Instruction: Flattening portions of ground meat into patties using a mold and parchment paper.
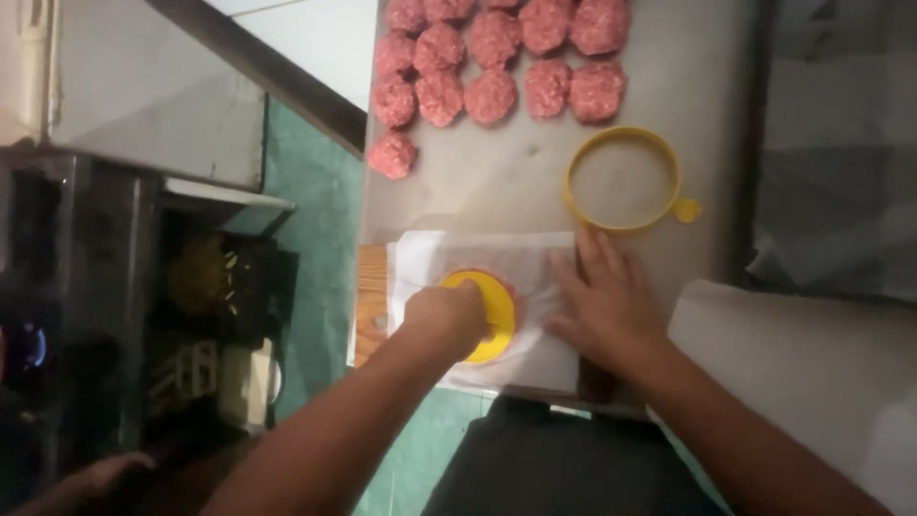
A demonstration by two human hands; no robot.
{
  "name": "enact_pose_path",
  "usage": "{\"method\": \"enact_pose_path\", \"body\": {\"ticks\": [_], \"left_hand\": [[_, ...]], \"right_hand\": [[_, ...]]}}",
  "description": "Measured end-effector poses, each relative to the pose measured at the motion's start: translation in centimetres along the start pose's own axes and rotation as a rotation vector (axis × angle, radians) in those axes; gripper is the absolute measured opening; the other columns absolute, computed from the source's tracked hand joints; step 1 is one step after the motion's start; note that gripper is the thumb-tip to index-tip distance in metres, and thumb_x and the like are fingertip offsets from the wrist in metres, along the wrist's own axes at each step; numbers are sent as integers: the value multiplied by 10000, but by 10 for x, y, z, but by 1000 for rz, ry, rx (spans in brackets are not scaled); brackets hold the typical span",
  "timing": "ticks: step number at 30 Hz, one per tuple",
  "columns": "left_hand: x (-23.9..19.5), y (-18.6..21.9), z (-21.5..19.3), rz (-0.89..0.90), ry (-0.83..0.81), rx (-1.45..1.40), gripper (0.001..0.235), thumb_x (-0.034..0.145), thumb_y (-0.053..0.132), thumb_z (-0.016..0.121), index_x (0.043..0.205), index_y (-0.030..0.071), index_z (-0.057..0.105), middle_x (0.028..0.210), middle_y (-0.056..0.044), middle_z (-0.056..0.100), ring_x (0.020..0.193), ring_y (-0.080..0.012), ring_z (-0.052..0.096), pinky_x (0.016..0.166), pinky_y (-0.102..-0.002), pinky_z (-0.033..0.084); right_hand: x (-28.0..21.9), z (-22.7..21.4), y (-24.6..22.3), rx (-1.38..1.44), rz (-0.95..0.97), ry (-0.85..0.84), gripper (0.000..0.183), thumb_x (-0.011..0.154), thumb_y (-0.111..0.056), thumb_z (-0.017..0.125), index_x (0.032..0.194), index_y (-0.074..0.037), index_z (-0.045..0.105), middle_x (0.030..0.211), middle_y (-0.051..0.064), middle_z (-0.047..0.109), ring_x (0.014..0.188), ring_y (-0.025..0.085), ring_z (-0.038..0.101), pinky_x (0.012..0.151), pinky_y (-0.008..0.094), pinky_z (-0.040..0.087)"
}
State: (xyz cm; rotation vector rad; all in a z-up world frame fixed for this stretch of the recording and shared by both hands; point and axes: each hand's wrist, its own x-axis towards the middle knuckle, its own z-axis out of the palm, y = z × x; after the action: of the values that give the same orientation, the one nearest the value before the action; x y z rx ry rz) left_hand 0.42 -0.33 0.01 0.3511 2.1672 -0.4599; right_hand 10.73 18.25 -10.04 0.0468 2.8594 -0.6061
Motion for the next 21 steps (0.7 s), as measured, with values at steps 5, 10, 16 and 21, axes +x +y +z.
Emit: {"method": "enact_pose_path", "body": {"ticks": [5,10,16,21], "left_hand": [[-14,2,-9,21,2,-43,428,968,343,636,1314,99,575,1131,-175,730,1083,-412,722,906,-495,584],[-58,-12,-9,72,133,-146,407,985,328,585,1303,75,557,1158,-239,718,1119,-444,704,939,-558,563],[-59,-27,16,91,259,-231,251,1002,321,539,1170,136,509,1075,-167,736,1086,-394,727,942,-550,569],[-16,-17,18,136,340,-61,240,1018,314,534,1151,117,501,1056,-146,736,1022,-382,751,887,-532,593]], "right_hand": [[2,-17,-4,-50,27,-135,900,787,-643,727,1566,-330,401,1728,161,126,1572,383,171,1207,602,258],[-1,-11,4,-50,-104,59,971,712,-622,804,1544,-265,452,1660,232,273,1539,451,254,1126,635,368],[1,2,12,-55,-189,164,1029,655,-634,840,1520,-218,471,1645,284,289,1492,521,303,1038,656,448],[4,8,13,-94,-210,219,1038,640,-626,851,1512,-194,491,1636,304,302,1482,527,321,1044,642,436]]}}
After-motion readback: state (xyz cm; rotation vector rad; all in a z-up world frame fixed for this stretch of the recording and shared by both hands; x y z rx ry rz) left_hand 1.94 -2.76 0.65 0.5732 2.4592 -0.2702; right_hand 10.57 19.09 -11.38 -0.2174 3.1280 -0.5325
